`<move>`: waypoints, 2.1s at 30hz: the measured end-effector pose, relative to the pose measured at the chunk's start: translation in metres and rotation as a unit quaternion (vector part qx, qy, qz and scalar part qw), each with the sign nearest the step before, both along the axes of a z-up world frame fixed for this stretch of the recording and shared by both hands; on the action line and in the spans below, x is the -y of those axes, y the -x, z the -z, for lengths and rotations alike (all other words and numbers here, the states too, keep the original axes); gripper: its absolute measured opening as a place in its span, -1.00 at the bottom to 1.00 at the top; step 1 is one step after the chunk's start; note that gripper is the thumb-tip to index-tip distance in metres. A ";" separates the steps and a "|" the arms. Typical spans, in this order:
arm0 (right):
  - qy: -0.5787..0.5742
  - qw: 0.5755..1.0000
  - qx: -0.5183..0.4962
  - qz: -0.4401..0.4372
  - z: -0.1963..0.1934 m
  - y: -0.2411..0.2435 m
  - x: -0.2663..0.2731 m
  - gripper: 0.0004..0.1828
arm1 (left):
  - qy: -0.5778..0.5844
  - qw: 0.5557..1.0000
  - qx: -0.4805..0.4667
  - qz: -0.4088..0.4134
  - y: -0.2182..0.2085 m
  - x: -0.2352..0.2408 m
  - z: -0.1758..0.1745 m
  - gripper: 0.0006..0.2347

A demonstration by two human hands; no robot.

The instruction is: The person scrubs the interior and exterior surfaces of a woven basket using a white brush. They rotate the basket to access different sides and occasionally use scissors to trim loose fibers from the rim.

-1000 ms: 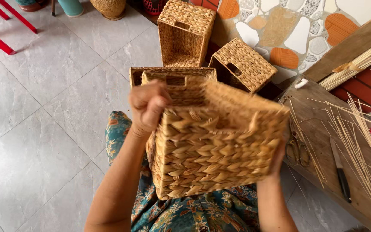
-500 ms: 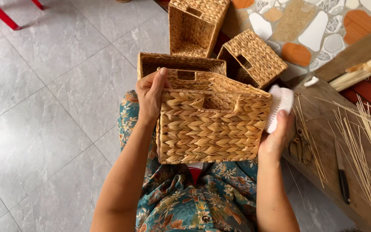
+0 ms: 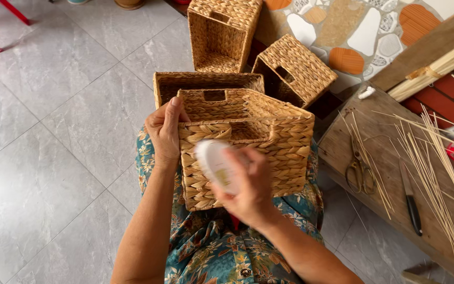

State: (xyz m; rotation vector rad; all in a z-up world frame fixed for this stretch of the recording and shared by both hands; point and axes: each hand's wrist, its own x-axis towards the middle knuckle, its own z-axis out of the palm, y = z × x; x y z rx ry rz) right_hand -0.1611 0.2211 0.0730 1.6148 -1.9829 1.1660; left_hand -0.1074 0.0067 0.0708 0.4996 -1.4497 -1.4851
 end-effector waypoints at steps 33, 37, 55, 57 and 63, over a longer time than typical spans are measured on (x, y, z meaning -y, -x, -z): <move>0.016 0.856 0.168 0.488 0.177 0.241 -0.222 -0.49 | -0.043 0.999 -0.029 0.005 -0.029 0.020 0.088 -0.75; -0.048 0.850 0.176 0.494 0.179 0.220 -0.256 -0.56 | -0.085 0.996 -0.025 0.018 -0.029 0.013 0.100 -0.78; 0.073 0.776 0.550 0.298 0.091 0.237 -0.317 -0.50 | -0.232 0.970 -0.076 0.010 -0.030 0.013 0.104 -0.87; 0.131 0.799 0.555 0.191 0.051 0.224 -0.304 -0.42 | -0.219 0.972 -0.081 0.009 -0.028 0.012 0.104 -0.86; -0.095 0.890 0.446 0.008 -0.068 0.180 -0.233 -0.31 | -0.182 0.981 -0.068 -0.012 -0.023 0.004 0.098 -0.88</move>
